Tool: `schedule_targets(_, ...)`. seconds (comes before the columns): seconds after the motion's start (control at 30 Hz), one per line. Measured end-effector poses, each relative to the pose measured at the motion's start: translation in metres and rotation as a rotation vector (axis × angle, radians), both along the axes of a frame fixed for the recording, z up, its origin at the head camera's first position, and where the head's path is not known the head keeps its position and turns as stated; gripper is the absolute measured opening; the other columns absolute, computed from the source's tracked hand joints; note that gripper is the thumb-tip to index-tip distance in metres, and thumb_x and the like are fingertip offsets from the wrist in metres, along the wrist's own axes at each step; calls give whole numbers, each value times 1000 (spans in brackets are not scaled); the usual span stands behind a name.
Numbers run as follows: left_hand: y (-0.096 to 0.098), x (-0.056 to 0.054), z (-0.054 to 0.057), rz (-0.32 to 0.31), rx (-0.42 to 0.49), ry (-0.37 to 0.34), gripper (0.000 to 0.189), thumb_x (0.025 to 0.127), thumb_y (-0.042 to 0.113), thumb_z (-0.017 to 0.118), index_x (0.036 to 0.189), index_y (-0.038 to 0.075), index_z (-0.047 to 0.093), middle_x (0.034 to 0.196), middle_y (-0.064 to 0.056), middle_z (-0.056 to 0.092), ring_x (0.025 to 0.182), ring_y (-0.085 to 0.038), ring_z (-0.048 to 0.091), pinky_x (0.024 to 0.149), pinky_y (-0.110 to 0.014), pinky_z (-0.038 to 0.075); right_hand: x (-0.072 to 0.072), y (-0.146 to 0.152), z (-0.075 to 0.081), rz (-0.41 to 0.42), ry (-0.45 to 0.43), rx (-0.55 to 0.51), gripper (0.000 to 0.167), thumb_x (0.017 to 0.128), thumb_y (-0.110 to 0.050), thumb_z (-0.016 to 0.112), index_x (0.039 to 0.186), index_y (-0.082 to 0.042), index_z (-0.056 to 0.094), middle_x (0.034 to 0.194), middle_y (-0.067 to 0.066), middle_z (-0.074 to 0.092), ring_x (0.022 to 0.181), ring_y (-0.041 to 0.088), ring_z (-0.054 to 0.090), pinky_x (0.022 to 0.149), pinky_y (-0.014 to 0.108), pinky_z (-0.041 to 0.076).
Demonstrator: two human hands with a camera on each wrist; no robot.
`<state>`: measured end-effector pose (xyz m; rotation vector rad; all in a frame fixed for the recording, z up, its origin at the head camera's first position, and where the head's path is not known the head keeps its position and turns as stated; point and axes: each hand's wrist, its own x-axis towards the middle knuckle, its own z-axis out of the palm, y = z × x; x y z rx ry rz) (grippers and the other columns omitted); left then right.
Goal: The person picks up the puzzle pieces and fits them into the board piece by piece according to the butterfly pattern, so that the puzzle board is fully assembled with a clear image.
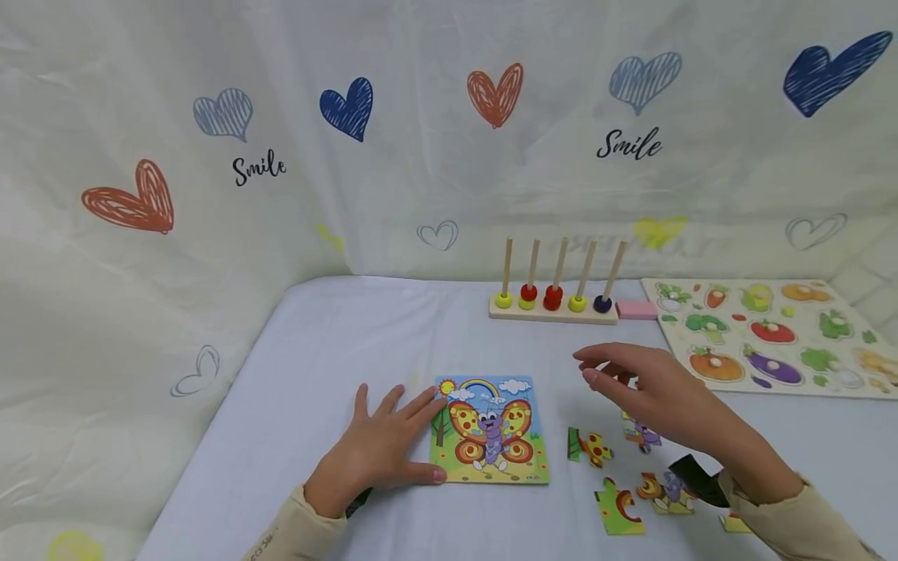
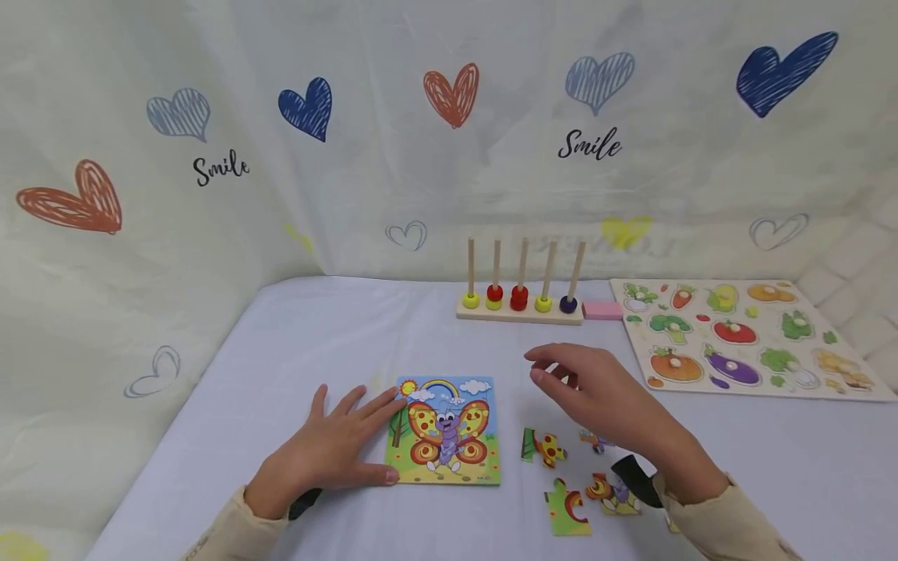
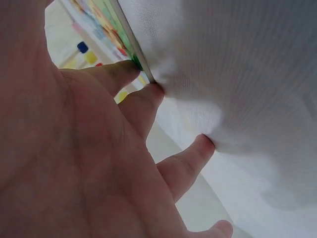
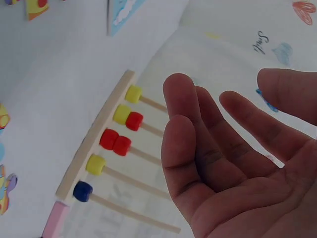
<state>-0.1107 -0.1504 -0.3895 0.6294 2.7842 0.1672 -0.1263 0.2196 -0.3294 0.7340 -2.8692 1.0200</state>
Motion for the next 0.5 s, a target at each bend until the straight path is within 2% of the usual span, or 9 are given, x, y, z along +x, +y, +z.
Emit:
schedule_targets(0.17, 0, 1, 0, 15, 6, -11, 108, 84, 71, 80, 169, 21, 36, 173, 5, 35, 156, -41, 30, 117, -81, 6, 3, 2, -8, -20, -32, 49, 29, 106, -23, 72, 132, -10, 73, 111, -9, 73, 91, 11, 62, 70, 26, 55)
schedule_targets(0.3, 0, 1, 0, 21, 3, -6, 109, 84, 71, 80, 170, 20, 35, 173, 5, 35, 156, -41, 30, 118, -81, 6, 5, 5, -17, 1, -31, 81, 32, 103, -22, 76, 132, -9, 73, 106, -12, 68, 92, 10, 61, 72, 26, 56)
schedule_targets(0.5, 1, 0, 0, 22, -8, 5, 109, 82, 74, 79, 169, 22, 37, 173, 6, 35, 156, -41, 31, 118, -80, 6, 7, 7, -32, 30, -69, 156, 34, 98, -23, 82, 129, -12, 74, 112, -5, 66, 102, 18, 63, 80, 36, 60)
